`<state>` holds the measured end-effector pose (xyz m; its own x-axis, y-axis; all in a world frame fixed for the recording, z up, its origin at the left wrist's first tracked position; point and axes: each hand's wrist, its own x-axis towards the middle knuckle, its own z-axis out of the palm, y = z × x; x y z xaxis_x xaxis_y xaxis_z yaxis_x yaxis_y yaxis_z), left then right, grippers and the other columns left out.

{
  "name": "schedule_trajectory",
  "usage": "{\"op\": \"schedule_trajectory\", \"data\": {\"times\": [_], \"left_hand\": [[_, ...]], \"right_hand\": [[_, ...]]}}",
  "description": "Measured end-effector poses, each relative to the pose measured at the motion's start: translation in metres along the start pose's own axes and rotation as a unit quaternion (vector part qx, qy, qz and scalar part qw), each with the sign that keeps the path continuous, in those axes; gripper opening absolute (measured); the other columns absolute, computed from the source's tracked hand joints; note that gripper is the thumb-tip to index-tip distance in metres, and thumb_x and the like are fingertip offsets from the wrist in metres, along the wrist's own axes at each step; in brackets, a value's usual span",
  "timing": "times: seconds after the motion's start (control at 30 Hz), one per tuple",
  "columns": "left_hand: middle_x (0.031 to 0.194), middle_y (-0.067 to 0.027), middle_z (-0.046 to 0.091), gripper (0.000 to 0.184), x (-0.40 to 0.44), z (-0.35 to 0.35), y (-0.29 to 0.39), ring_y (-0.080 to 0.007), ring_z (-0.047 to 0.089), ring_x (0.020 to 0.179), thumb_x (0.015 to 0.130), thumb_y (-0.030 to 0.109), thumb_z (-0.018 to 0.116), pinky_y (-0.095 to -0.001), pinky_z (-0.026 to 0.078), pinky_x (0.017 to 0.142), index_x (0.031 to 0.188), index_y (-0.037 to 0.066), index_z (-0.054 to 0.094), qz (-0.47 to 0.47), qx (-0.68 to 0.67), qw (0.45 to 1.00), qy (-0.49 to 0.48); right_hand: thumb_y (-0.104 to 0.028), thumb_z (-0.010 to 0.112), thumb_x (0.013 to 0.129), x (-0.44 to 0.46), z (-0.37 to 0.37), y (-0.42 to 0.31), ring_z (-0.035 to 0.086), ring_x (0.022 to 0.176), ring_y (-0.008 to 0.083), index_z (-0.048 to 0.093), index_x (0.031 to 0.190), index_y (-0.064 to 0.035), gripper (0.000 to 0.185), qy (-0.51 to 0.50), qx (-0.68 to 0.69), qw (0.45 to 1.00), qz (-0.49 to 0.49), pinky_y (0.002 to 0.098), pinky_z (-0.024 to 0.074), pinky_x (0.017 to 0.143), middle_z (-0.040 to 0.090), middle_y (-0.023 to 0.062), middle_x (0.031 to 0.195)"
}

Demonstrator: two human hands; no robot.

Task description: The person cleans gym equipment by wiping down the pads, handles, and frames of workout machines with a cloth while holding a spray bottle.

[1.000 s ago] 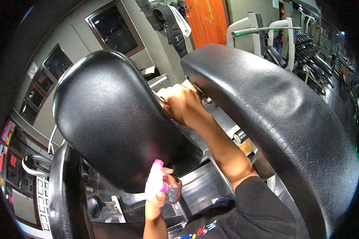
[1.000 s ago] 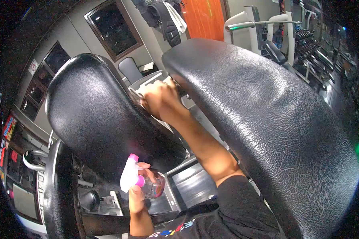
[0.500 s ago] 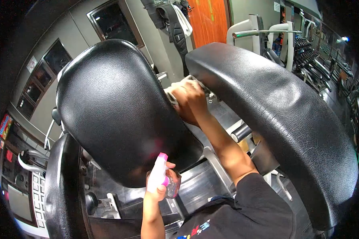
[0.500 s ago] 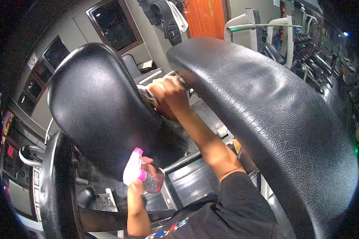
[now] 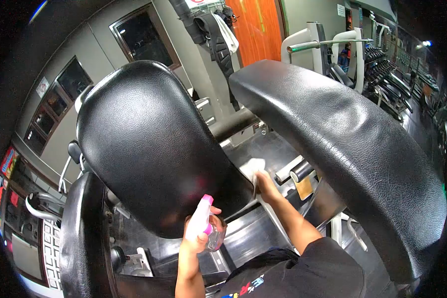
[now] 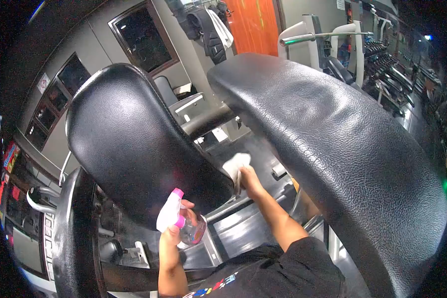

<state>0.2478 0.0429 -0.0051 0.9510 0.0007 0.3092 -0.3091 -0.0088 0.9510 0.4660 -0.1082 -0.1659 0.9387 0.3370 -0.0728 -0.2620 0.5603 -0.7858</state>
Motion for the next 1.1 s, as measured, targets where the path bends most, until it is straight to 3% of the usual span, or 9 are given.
{"op": "schedule_trajectory", "data": {"times": [0.03, 0.27, 0.37, 0.43, 0.5, 0.7, 0.9, 1.03, 1.1], "left_hand": [[0.078, -0.0073, 0.063, 0.093, -0.001, -0.001, -0.001, -0.0168, 0.062, 0.072, 0.078, 0.071, 0.064, -0.0312, 0.050, 0.067, 0.123, -0.009, 0.050, -0.009, -0.017, 1.000, -0.001], [0.079, -0.0090, 0.064, 0.088, 0.000, -0.005, -0.014, -0.0155, 0.061, 0.068, 0.078, 0.065, 0.069, -0.0283, 0.048, 0.062, 0.124, -0.007, 0.047, 0.013, -0.055, 0.998, -0.007], [0.079, -0.0085, 0.063, 0.089, -0.001, -0.004, -0.012, -0.0149, 0.060, 0.068, 0.077, 0.066, 0.069, -0.0284, 0.048, 0.062, 0.124, -0.007, 0.048, 0.005, -0.069, 0.998, -0.003], [0.079, -0.0082, 0.063, 0.090, 0.000, -0.008, -0.019, -0.0153, 0.061, 0.068, 0.077, 0.067, 0.068, -0.0295, 0.049, 0.063, 0.124, -0.007, 0.048, 0.014, -0.054, 0.998, -0.009], [0.079, -0.0079, 0.063, 0.090, 0.001, -0.003, -0.015, -0.0159, 0.061, 0.070, 0.077, 0.068, 0.067, -0.0310, 0.049, 0.064, 0.123, -0.008, 0.049, 0.027, -0.042, 0.999, 0.001], [0.075, -0.0065, 0.062, 0.090, 0.001, 0.001, -0.009, -0.0153, 0.060, 0.069, 0.077, 0.069, 0.066, -0.0310, 0.049, 0.066, 0.122, -0.008, 0.051, 0.026, -0.025, 0.999, 0.011], [0.074, -0.0068, 0.062, 0.089, -0.018, 0.004, -0.006, -0.0148, 0.060, 0.067, 0.079, 0.069, 0.063, -0.0303, 0.049, 0.063, 0.125, -0.006, 0.049, -0.007, -0.009, 0.998, 0.058], [0.072, -0.0071, 0.062, 0.090, -0.062, 0.013, -0.010, -0.0153, 0.062, 0.069, 0.079, 0.070, 0.061, -0.0316, 0.052, 0.068, 0.125, -0.006, 0.048, -0.015, -0.010, 0.991, 0.134], [0.070, -0.0062, 0.062, 0.090, -0.088, 0.000, -0.028, -0.0171, 0.062, 0.069, 0.081, 0.071, 0.057, -0.0331, 0.051, 0.071, 0.123, -0.008, 0.049, -0.022, 0.021, 0.991, 0.128]], "right_hand": [[-0.025, 0.046, 0.099, -0.006, -0.005, -0.005, 0.064, 0.097, 0.0199, 0.060, 0.117, -0.0029, 0.032, 0.022, -0.014, 0.993, 0.112, 0.0338, 0.0495, 0.087, 0.067, 0.0072, 0.106], [-0.027, 0.041, 0.102, 0.038, 0.053, -0.067, 0.065, 0.097, 0.0246, 0.062, 0.109, -0.0049, 0.031, -0.003, 0.298, 0.952, 0.068, 0.0403, 0.0529, 0.089, 0.068, 0.0123, 0.104], [-0.036, 0.040, 0.100, 0.090, 0.060, -0.026, 0.065, 0.093, 0.0232, 0.063, 0.107, -0.0073, 0.037, -0.190, 0.300, 0.932, 0.066, 0.0400, 0.0525, 0.086, 0.067, 0.0100, 0.099], [-0.035, 0.042, 0.100, 0.005, 0.083, -0.093, 0.065, 0.092, 0.0211, 0.062, 0.107, -0.0061, 0.036, -0.042, -0.041, 0.975, -0.214, 0.0388, 0.0531, 0.082, 0.067, 0.0098, 0.100], [-0.034, 0.043, 0.100, -0.008, 0.073, -0.112, 0.066, 0.093, 0.0209, 0.061, 0.109, -0.0042, 0.036, -0.058, 0.235, 0.963, -0.120, 0.0360, 0.0555, 0.080, 0.067, 0.0096, 0.103], [-0.023, 0.043, 0.100, -0.044, 0.056, -0.116, 0.064, 0.108, 0.0203, 0.060, 0.120, -0.0051, 0.032, -0.085, 0.363, 0.928, -0.007, 0.0321, 0.0530, 0.091, 0.067, 0.0100, 0.116], [-0.040, 0.056, 0.094, -0.086, 0.063, -0.130, 0.061, 0.110, 0.0288, 0.057, 0.126, -0.0077, 0.046, -0.057, 0.237, 0.969, 0.035, 0.0430, 0.0487, 0.096, 0.064, 0.0094, 0.119], [-0.032, 0.056, 0.096, -0.105, 0.023, -0.127, 0.062, 0.107, 0.0218, 0.059, 0.118, -0.0093, 0.032, 0.070, 0.087, 0.990, -0.091, 0.0399, 0.0513, 0.092, 0.064, 0.0072, 0.114], [-0.022, 0.054, 0.097, -0.127, 0.000, -0.124, 0.060, 0.110, 0.0214, 0.049, 0.129, -0.0082, 0.035, -0.046, 0.010, 0.996, -0.070, 0.0381, 0.0535, 0.085, 0.059, 0.0072, 0.122]]}}
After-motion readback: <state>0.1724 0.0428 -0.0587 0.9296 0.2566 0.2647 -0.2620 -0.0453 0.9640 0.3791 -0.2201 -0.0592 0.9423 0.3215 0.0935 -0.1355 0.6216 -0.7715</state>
